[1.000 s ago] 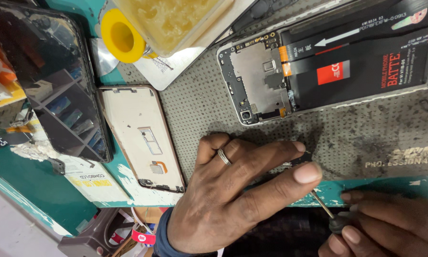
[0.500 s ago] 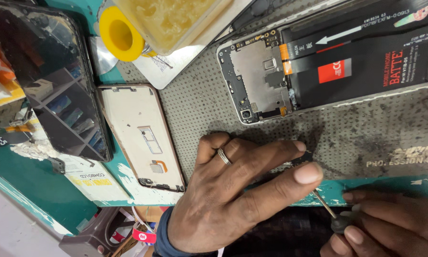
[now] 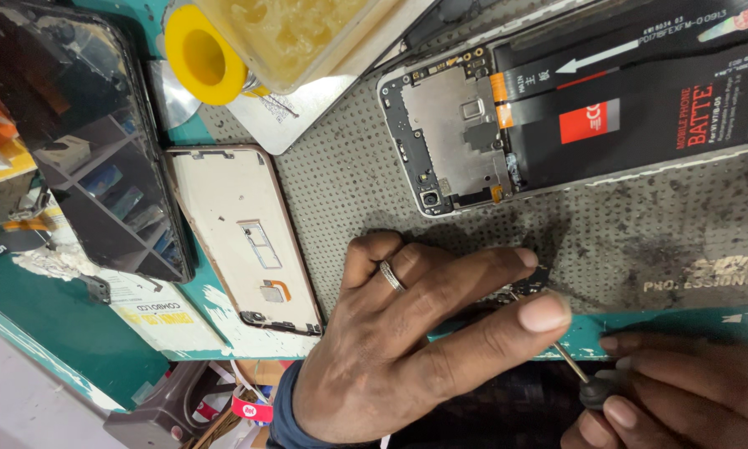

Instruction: The person solders a small phone circuit board at a repair workbench, holding the board with one hand while applying a soldering iron with the other. They use a screwdriver on the board, set it on the mat, and handle a yellow tape roll while continuing to work on the board with the iron.

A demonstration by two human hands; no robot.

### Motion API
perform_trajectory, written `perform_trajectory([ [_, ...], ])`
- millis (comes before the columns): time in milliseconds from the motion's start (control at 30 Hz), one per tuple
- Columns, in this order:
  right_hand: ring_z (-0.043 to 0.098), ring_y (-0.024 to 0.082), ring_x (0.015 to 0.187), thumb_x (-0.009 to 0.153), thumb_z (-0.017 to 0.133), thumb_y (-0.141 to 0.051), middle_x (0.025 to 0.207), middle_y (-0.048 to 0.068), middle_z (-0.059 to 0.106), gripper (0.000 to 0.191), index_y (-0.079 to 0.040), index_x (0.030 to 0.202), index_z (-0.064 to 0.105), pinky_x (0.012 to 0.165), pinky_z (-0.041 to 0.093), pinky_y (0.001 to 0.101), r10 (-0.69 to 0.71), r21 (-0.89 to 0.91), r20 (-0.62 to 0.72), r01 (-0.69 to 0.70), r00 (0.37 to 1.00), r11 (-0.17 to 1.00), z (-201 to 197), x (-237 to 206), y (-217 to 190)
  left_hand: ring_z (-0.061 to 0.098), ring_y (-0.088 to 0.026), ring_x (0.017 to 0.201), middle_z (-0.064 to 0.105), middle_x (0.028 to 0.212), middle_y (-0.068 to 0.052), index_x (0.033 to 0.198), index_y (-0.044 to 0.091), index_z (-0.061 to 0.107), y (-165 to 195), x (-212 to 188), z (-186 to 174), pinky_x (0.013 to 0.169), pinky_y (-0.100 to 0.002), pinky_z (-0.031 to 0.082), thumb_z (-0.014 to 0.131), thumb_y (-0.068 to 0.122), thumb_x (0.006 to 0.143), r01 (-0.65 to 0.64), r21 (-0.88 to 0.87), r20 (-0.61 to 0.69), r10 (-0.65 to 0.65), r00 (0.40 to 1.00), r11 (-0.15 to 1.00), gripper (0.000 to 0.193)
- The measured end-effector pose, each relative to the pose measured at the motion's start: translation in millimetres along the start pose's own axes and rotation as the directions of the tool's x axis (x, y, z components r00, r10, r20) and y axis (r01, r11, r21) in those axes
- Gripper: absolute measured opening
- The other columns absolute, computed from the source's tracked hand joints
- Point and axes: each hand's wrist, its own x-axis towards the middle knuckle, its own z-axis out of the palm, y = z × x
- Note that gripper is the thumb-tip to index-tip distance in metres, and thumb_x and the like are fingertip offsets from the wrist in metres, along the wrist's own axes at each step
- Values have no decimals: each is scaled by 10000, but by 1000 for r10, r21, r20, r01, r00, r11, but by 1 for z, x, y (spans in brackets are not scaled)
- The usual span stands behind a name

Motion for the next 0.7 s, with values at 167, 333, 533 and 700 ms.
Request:
perform_trajectory([
  [167,728,176,905,926,767,-299,961,18,662,333,-146,1137,560,849,623,451,-46,22,-25,47,999,999,5,5,5,648,-138,1051,658,1358,-17,1422,229,552,0,-1,0,1017,-341,374,646,170,1056,4,12,12,-4,1000,1000,383],
  [333,716,161,907,943,769,-301,960,9,656,361,-130,1169,545,835,623,453,-115,-6,-20,115,993,993,2,-3,13,639,-130,1046,655,1369,-5,1431,241,550,1,-2,2,1025,-341,375,663,183,1061,22,10,7,-22,1000,1000,391],
  [533,711,166,905,974,801,-370,974,18,657,432,-106,1198,542,835,624,449,-228,-43,14,229,973,973,3,-12,15,648,-137,1046,654,1370,-15,1428,234,545,0,-3,2,1007,-344,382,671,196,1054,4,17,12,-4,1000,1000,397],
  [700,727,168,901,939,753,-284,978,23,664,348,-152,1187,547,848,624,459,-120,31,13,119,993,992,4,-12,16,644,-128,1034,659,1361,-2,1423,246,558,3,-4,4,1017,-340,385,695,211,1042,40,8,-5,-40,999,999,406],
])
